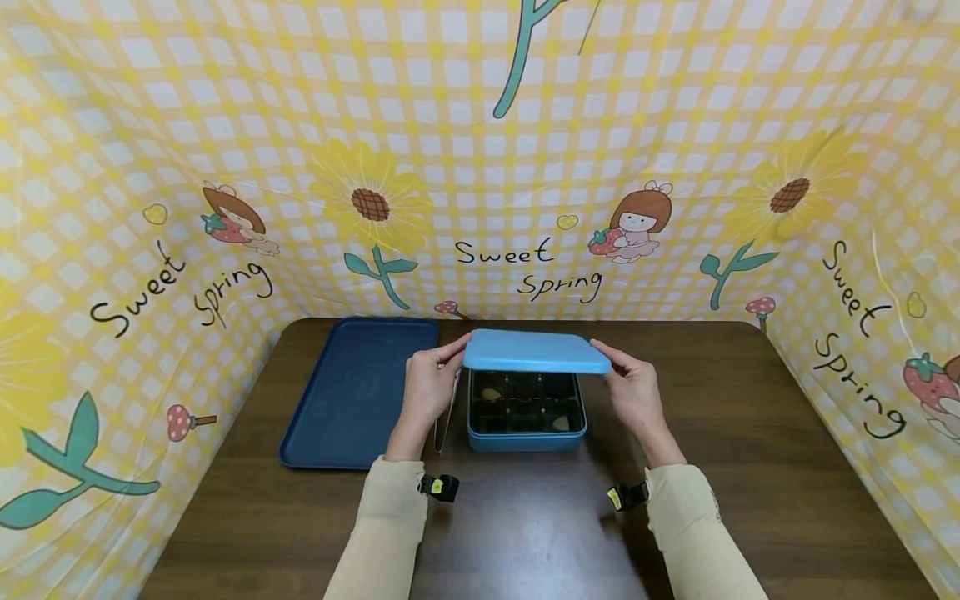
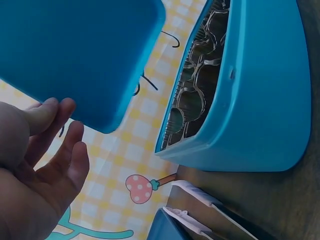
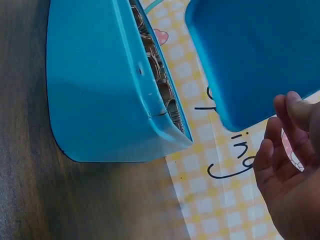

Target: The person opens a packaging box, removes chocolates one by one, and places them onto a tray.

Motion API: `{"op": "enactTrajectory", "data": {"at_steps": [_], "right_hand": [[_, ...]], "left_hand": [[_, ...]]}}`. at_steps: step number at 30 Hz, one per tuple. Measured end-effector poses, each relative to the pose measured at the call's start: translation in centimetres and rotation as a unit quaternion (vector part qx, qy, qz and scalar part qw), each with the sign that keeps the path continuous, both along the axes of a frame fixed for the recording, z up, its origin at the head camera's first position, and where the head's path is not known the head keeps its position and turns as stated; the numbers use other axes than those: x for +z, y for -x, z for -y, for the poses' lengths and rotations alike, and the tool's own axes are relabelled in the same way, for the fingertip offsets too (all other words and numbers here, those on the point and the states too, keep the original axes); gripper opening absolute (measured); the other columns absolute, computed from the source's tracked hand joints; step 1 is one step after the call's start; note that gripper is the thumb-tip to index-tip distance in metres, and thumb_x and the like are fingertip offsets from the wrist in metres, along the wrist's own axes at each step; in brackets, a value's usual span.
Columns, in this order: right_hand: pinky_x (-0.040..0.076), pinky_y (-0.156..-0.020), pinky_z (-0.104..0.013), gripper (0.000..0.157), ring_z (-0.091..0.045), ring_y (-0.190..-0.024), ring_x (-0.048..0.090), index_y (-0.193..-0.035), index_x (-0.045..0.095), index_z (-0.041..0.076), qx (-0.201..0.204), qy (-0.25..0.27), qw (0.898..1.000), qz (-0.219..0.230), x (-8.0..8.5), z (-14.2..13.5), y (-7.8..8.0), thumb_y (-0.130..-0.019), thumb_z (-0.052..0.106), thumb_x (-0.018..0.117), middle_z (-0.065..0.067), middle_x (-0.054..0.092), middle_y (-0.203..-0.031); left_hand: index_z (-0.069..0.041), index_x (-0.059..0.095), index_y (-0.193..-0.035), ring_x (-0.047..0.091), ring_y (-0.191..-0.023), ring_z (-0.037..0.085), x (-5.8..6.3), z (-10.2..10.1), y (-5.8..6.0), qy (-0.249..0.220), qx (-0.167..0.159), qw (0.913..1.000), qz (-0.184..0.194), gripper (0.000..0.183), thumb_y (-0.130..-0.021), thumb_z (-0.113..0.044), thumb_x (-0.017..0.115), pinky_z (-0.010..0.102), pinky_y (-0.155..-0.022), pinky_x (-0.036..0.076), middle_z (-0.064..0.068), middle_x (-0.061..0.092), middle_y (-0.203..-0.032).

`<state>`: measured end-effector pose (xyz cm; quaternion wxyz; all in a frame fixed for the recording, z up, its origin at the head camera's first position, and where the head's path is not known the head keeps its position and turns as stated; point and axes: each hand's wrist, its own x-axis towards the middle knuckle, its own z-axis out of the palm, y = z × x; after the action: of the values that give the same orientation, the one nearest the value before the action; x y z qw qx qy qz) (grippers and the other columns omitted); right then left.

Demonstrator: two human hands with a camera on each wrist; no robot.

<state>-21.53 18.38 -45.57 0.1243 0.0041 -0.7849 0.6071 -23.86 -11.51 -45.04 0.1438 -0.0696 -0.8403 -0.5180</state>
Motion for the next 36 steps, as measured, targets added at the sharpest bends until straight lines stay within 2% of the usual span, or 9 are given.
{"op": "enactTrajectory", "data": {"at_steps": [5, 12, 18, 22, 23, 27, 30, 33, 36], "right_hand": [[0.042, -0.063, -0.019, 0.031, -0.009, -0.074, 0.052, -0.130, 0.066, -0.004, 0.007, -0.005, 1.000, -0.008, 2.0, 0.6, -1.2, -0.099, 0.001, 0.061, -0.022, 0.066, -0.101], [0.048, -0.066, -0.019, 0.022, -0.016, -0.080, 0.061, -0.111, 0.076, -0.001, -0.019, -0.020, 0.999, -0.023, -0.6, 0.0, 0.5, -0.098, 0.015, 0.068, -0.021, 0.071, -0.099], [0.043, -0.067, -0.019, 0.026, -0.012, -0.081, 0.056, -0.116, 0.076, 0.001, -0.028, -0.023, 0.997, -0.063, -0.9, -0.1, 0.6, -0.098, 0.019, 0.069, -0.014, 0.070, -0.102], [0.045, -0.074, -0.016, 0.028, -0.009, -0.091, 0.058, -0.119, 0.074, 0.002, -0.027, -0.013, 0.997, -0.064, -0.8, 0.0, 0.5, -0.099, 0.020, 0.067, -0.014, 0.070, -0.112], [0.046, -0.077, -0.015, 0.028, -0.009, -0.094, 0.060, -0.119, 0.074, 0.001, -0.026, -0.009, 0.998, -0.061, -0.7, 0.0, 0.5, -0.099, 0.020, 0.067, -0.014, 0.070, -0.114], [0.050, -0.083, -0.014, 0.031, -0.005, -0.099, 0.064, -0.121, 0.073, 0.000, -0.024, 0.009, 0.998, -0.053, -0.5, 0.1, 0.4, -0.099, 0.021, 0.067, -0.018, 0.070, -0.119], [0.050, -0.083, -0.014, 0.032, -0.004, -0.098, 0.065, -0.121, 0.073, 0.000, -0.031, 0.013, 0.998, -0.048, -0.5, 0.1, 0.4, -0.099, 0.022, 0.068, -0.019, 0.071, -0.118], [0.051, -0.081, -0.014, 0.033, -0.003, -0.095, 0.066, -0.120, 0.074, 0.001, -0.046, 0.016, 0.998, -0.035, -0.5, 0.2, 0.4, -0.098, 0.025, 0.068, -0.019, 0.072, -0.116], [0.051, -0.081, -0.015, 0.035, -0.003, -0.094, 0.066, -0.118, 0.075, 0.001, -0.055, 0.027, 0.998, -0.016, -0.7, 0.3, 0.5, -0.097, 0.028, 0.069, -0.019, 0.073, -0.115]], "left_hand": [[-0.023, 0.074, -0.124, 0.058, -0.049, 0.028, 0.2, 0.0, -0.1, -0.012, 0.007, 0.9999, -0.009, 0.027, -0.100, -0.015, 0.066, 0.023, -0.044, 0.038, 0.005, 0.073, -0.072], [-0.015, 0.075, -0.121, 0.073, -0.075, 0.020, 0.3, -0.1, -0.1, -0.018, 0.018, 0.9996, -0.009, 0.026, -0.096, -0.022, 0.071, 0.022, -0.050, 0.041, 0.008, 0.078, -0.097], [-0.010, 0.077, -0.117, 0.071, -0.084, 0.021, 0.2, 0.0, 0.0, 0.001, 0.016, 0.9990, -0.043, 0.023, -0.096, -0.019, 0.071, 0.027, -0.064, 0.048, 0.007, 0.076, -0.105], [-0.009, 0.077, -0.116, 0.069, -0.093, 0.022, 0.1, 0.1, 0.1, -0.005, 0.007, 0.9991, -0.043, 0.023, -0.096, -0.019, 0.072, 0.031, -0.072, 0.051, 0.007, 0.074, -0.111], [-0.009, 0.077, -0.116, 0.069, -0.093, 0.021, 0.1, 0.1, 0.1, -0.006, 0.006, 0.9992, -0.039, 0.024, -0.096, -0.020, 0.072, 0.030, -0.073, 0.051, 0.006, 0.074, -0.113], [-0.010, 0.076, -0.118, 0.066, -0.070, 0.026, 0.1, 0.2, 0.0, -0.019, -0.001, 0.9998, -0.008, 0.026, -0.097, -0.023, 0.071, 0.025, -0.058, 0.046, 0.010, 0.076, -0.090], [-0.011, 0.076, -0.120, 0.061, -0.060, 0.028, 0.1, 0.4, -0.2, -0.039, -0.011, 0.9990, 0.019, 0.027, -0.097, -0.024, 0.070, 0.026, -0.050, 0.039, 0.014, 0.074, -0.079], [-0.009, 0.076, -0.119, 0.070, -0.072, 0.022, 0.1, 0.5, -0.2, -0.064, -0.024, 0.9971, 0.035, 0.026, -0.097, -0.022, 0.071, 0.030, -0.061, 0.054, 0.015, 0.077, -0.093], [-0.007, 0.076, -0.117, 0.075, -0.080, 0.022, 0.0, 0.5, -0.3, -0.089, -0.032, 0.9943, 0.049, 0.025, -0.096, -0.019, 0.071, 0.046, -0.074, 0.059, 0.015, 0.076, -0.102]]}}
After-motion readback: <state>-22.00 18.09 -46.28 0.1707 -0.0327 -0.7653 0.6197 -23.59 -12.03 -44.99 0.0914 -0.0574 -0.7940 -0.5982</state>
